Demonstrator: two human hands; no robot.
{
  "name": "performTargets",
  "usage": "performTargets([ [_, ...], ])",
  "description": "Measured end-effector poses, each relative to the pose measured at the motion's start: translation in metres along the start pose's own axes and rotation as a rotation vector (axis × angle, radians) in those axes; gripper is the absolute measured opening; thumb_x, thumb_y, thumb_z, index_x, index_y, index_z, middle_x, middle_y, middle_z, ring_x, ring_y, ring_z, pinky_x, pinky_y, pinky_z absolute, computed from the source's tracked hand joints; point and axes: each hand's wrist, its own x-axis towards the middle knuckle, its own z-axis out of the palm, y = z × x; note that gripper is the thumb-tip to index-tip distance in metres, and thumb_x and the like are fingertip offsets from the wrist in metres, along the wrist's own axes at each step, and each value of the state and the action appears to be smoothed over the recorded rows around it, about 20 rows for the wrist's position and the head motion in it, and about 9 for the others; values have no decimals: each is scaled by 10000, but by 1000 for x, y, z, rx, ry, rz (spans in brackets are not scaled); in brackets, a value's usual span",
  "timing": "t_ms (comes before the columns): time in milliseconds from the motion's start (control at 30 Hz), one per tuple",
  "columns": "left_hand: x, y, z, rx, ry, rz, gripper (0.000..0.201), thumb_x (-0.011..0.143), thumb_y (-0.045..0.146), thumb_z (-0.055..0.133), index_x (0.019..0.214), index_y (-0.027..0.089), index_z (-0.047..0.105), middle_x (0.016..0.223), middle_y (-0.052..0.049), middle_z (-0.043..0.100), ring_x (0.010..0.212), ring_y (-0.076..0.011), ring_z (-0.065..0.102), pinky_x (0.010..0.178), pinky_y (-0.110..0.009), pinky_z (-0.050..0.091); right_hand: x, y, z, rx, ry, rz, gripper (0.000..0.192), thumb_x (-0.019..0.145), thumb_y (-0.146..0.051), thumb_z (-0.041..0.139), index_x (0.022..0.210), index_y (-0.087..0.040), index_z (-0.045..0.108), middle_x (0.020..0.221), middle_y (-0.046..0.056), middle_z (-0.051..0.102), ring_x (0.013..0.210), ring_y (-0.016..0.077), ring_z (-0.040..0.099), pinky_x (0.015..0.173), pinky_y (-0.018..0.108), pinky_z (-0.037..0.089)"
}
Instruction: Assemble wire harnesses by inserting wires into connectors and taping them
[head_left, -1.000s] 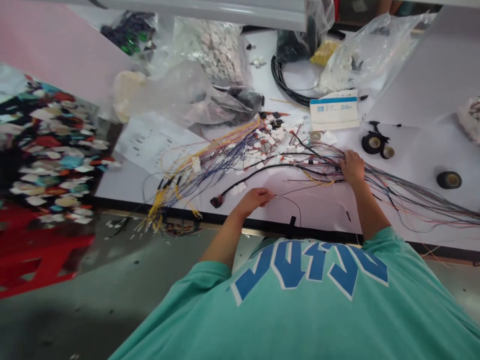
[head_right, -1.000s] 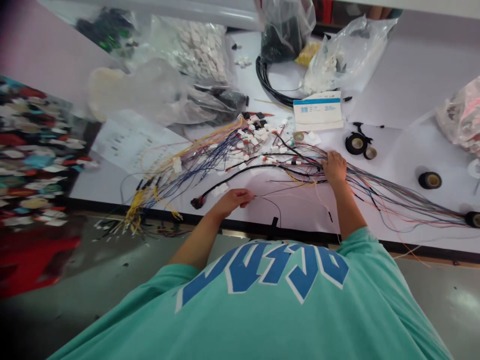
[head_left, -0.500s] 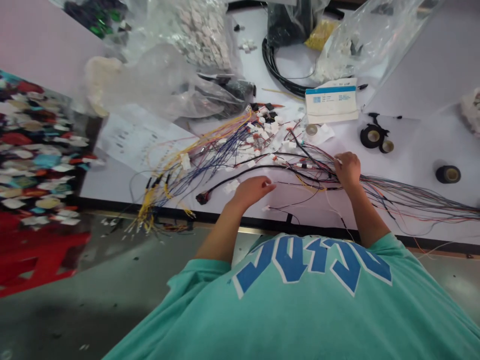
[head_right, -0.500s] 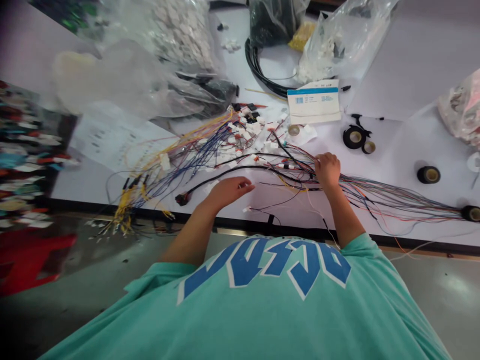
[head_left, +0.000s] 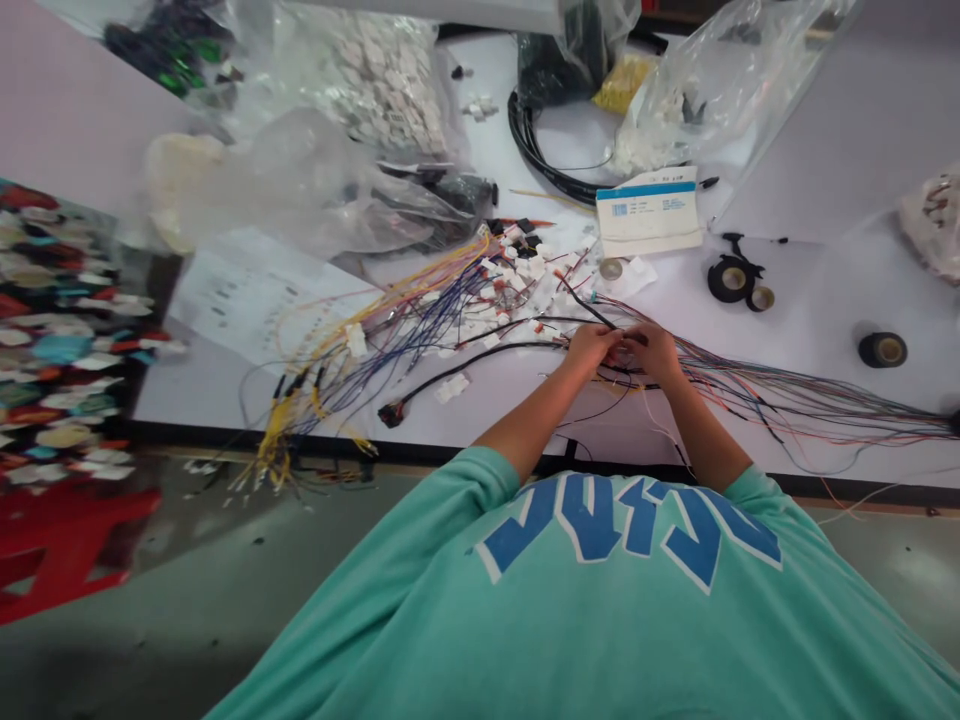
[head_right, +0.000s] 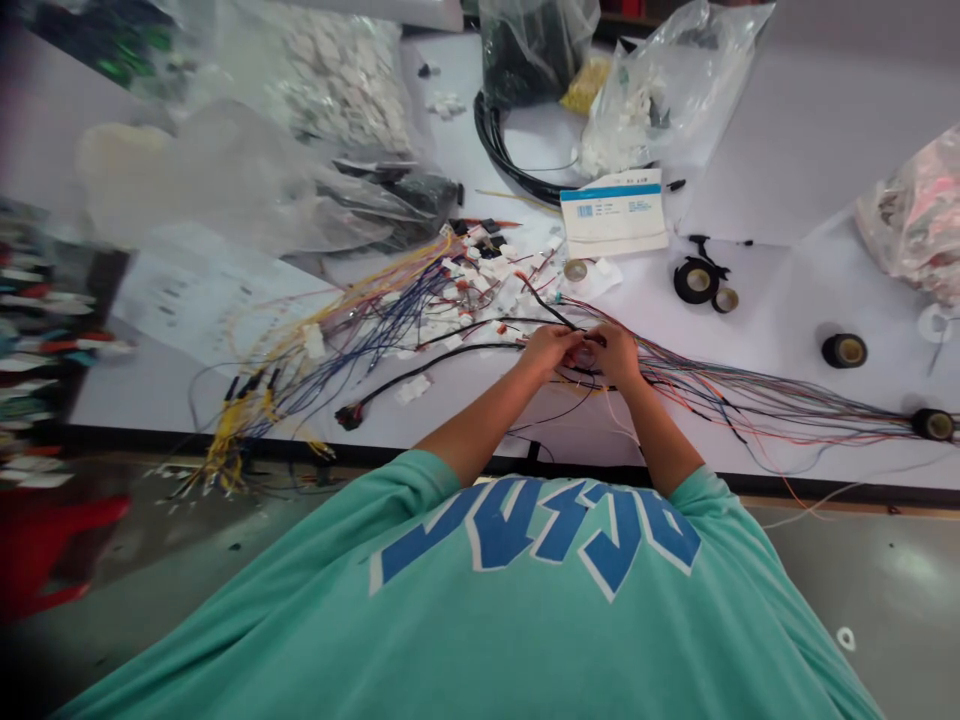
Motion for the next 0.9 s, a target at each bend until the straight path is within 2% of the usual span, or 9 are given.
performTargets([
  [167, -1, 0, -3, 62, -9, -5, 263, 767, 139, 532, 505, 154, 515, 364, 41, 455, 325, -81, 399, 378, -195, 321, 2, -1, 1, 144, 5, 74, 86, 658, -192, 553, 668, -177, 637, 623, -25, 602, 627, 121, 523, 636, 252, 380],
  [300, -3, 3, -15, 100, -98, -15, 170, 743, 154, 560, 577, 135, 588, 478, 17, 563, 379, -92, 484, 406, -197, 365, 5, -1, -3, 268, -24, 97, 75, 634, -230, 553, 637, -185, 613, 592, -41, 564, 603, 109, 483, 616, 243, 372],
  [367, -4, 3, -19, 61, -153, -30, 79, 722, 134, 561, 726, 131, 640, 590, 12, 617, 446, -97, 538, 453, -203, 415, 6, -1, -6, 368, -76, 125, 89, 629, -253, 557, 642, -180, 607, 570, -54, 531, 574, 96, 450, 591, 232, 361],
  [467, -1, -3, -19, -60, -198, 6, 239, 703, 155, 594, 938, 141, 636, 601, 34, 588, 489, -100, 549, 504, -217, 448, 6, 0, -12, 527, -196, 169, 110, 612, -271, 584, 644, -166, 597, 561, -60, 516, 569, 88, 447, 589, 227, 364],
  [567, 3, -8, -13, -195, -267, 60, 294, 684, 294, 668, 928, 133, 634, 554, 34, 559, 489, -108, 541, 499, -227, 443, 8, 0, -19, 697, -339, 176, 131, 583, -271, 614, 654, -161, 604, 591, -42, 568, 638, 111, 523, 668, 245, 412],
  [667, 7, -11, -7, -294, -303, 85, 354, 612, 384, 738, 850, 141, 638, 556, 24, 570, 463, -98, 518, 458, -218, 415, 10, 2, -23, 801, -419, 190, 167, 562, -255, 631, 697, -157, 630, 647, -24, 615, 709, 130, 570, 738, 260, 434],
  [767, 9, -10, -4, -281, -233, 99, 315, 589, 380, 755, 751, 145, 621, 500, 36, 541, 427, -86, 486, 431, -208, 389, 9, 1, -24, 694, -343, 184, 126, 594, -242, 618, 683, -153, 615, 661, -19, 604, 704, 125, 555, 731, 262, 442],
  [833, 9, -9, -1, -250, -157, 105, 264, 614, 360, 734, 657, 148, 583, 455, 45, 510, 408, -77, 464, 418, -197, 370, 4, -2, -23, 506, -176, 106, 158, 624, -225, 597, 763, -154, 624, 738, -6, 609, 709, 120, 538, 720, 262, 443],
  [900, 9, -9, 2, -234, -106, 114, 255, 647, 328, 707, 586, 153, 532, 422, 53, 480, 383, -66, 436, 401, -187, 338, -1, -7, -22, 291, -38, -32, 238, 648, -203, 584, 877, -159, 633, 853, 22, 619, 745, 123, 536, 732, 264, 443],
])
